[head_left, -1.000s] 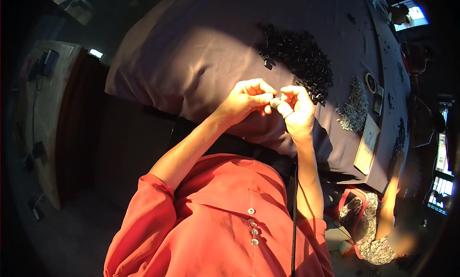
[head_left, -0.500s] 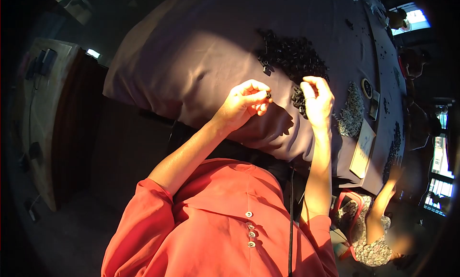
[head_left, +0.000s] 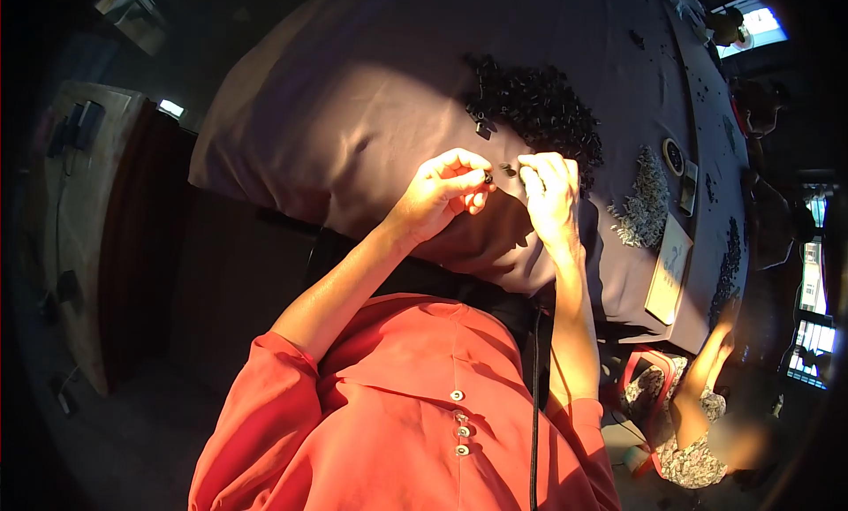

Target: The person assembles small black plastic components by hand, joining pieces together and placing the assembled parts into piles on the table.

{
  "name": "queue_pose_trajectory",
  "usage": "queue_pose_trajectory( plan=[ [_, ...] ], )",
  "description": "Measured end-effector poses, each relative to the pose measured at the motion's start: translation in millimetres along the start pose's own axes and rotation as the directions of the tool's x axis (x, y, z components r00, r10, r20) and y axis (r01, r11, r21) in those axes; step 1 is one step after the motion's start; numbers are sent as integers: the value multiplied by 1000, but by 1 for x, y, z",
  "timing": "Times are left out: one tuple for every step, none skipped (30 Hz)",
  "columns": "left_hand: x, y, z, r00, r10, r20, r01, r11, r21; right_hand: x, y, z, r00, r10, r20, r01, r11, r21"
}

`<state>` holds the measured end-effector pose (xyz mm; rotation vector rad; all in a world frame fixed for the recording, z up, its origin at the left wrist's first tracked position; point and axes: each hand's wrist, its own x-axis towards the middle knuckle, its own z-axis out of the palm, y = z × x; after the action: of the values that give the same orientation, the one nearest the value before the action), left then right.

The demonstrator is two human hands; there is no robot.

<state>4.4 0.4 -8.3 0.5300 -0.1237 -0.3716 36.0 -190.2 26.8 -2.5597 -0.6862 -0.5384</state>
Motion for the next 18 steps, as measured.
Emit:
queue_pose_trajectory(
  plan=[
    [0,0,0,1000,0,2,0,1000,0,0,-1,-1,1000,-3,-2,3,999,42],
    [0,0,0,1000,0,3,0,1000,-2,-2,1,-3,998,13,-61,-12,1000,12],
    [0,0,0,1000,-2,-1,2,1000,4,-4,6,-4,993,25,-119,-27,1000,-16],
    [0,0,0,1000,-3,-7,3,1000,7,-6,11,-6,984,34,-174,-42,998,-43],
    [0,0,0,1000,-5,-13,6,1000,10,-10,16,-8,977,98,-189,-108,993,-39],
    [-1,0,0,1000,-10,-15,10,1000,0,-14,19,-11,976,136,-173,-143,989,-30],
    [-1,2,0,1000,-15,-14,15,1000,-10,-16,18,-12,980,120,-157,-126,992,-29],
    [0,2,0,1000,-21,-13,20,1000,-19,-18,17,-13,984,106,-141,-110,994,-27],
    [0,2,0,1000,-18,-14,17,999,-31,-20,16,-14,988,83,-129,-86,996,-17],
    [-1,2,0,1000,-14,-17,14,999,-43,-21,13,-13,991,59,-117,-60,998,-6],
    [-1,2,0,1000,-10,-21,9,999,-54,-22,11,-11,991,66,-118,-68,998,-14],
    [-1,2,0,1000,-3,-29,1,999,-55,-23,10,-10,993,56,-107,-60,998,-33],
    [-1,1,0,999,3,-36,-5,998,-55,-24,9,-9,994,48,-97,-53,997,-53],
    [0,1,0,999,10,-41,-13,998,-55,-24,9,-8,995,39,-87,-46,996,-72],
    [0,1,0,999,11,-44,-14,999,-52,-24,8,-10,995,35,-95,-43,996,-80],
    [0,1,0,999,12,-47,-15,999,-50,-25,9,-11,995,36,-93,-44,996,-81],
    [-1,1,0,999,13,-49,-16,999,-50,-26,11,-12,995,37,-91,-44,996,-83],
    [0,1,0,999,8,-47,-11,999,-48,-26,12,-13,995,36,-88,-43,995,-86]
  ],
)
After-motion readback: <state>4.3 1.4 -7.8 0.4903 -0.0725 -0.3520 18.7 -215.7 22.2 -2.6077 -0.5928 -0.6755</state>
